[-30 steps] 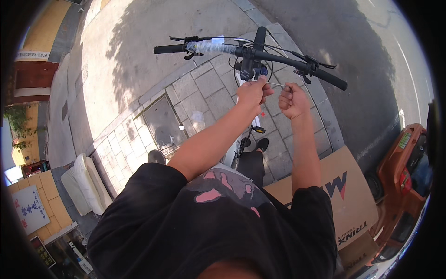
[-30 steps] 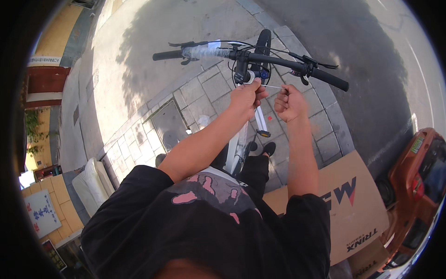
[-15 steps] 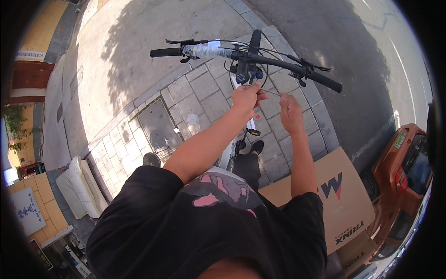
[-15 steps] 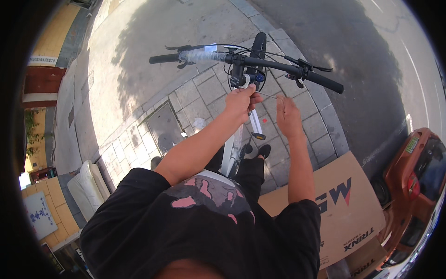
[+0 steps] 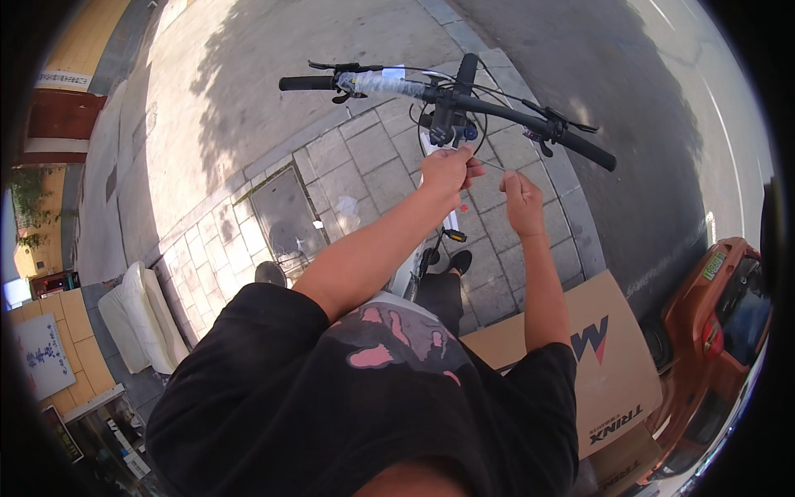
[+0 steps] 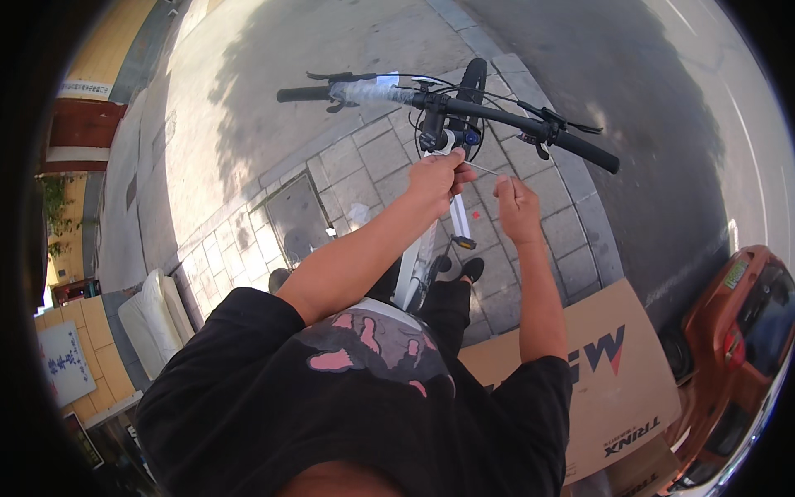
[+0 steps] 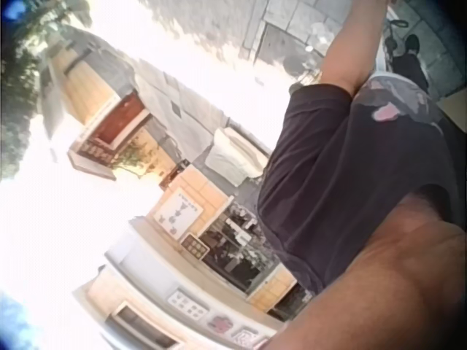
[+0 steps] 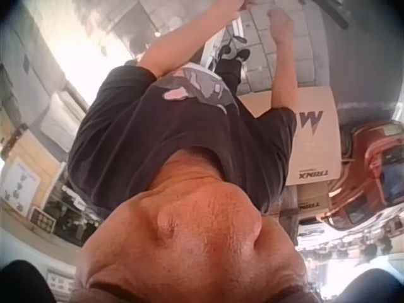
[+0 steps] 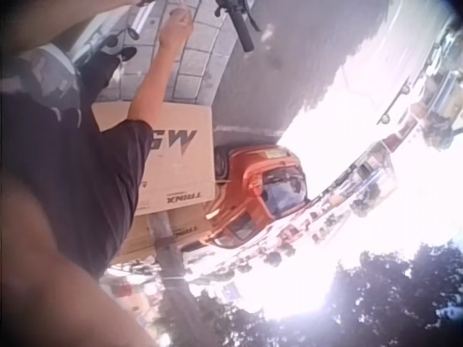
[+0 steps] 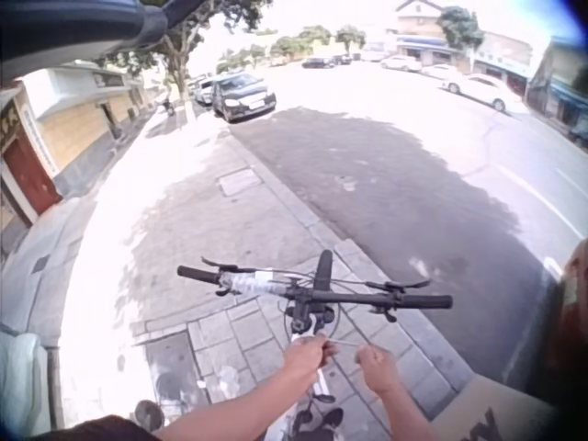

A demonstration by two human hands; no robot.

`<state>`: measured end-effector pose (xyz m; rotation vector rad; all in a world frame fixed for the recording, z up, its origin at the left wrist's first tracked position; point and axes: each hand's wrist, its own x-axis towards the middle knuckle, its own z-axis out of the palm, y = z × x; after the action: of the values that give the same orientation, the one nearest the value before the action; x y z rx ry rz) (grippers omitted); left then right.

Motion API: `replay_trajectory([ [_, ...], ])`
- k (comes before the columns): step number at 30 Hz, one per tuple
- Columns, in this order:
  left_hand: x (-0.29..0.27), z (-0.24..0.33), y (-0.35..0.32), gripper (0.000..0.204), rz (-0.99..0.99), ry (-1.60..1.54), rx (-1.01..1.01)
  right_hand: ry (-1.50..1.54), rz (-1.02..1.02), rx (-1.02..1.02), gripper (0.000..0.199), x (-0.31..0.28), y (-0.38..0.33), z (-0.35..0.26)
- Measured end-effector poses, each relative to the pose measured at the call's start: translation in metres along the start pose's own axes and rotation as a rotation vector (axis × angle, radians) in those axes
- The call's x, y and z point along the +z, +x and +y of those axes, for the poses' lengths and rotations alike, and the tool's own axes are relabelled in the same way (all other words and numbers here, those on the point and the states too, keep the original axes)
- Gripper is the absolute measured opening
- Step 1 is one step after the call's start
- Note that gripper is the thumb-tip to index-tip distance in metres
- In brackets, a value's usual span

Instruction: The person assembles a white bicycle on a sidewalk, using an Allen key to tighten bolts on the handlebars and stem. They adjust the handlebar position, secure the stem, and wrap the handlebars with protective tape.

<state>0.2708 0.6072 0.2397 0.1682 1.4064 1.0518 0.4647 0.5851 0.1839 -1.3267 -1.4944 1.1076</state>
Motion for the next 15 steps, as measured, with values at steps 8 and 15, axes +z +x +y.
replay_trajectory([
  [8,-0.003,-0.004,-0.009,0.027,-0.001,0.0,-0.036,0.643,0.016,0.828,0.037,-0.002,0.011,-0.04],
  [15,0.004,-0.005,-0.005,0.026,-0.211,-0.009,-0.135,0.397,0.065,0.456,0.035,-0.012,-0.012,-0.037],
])
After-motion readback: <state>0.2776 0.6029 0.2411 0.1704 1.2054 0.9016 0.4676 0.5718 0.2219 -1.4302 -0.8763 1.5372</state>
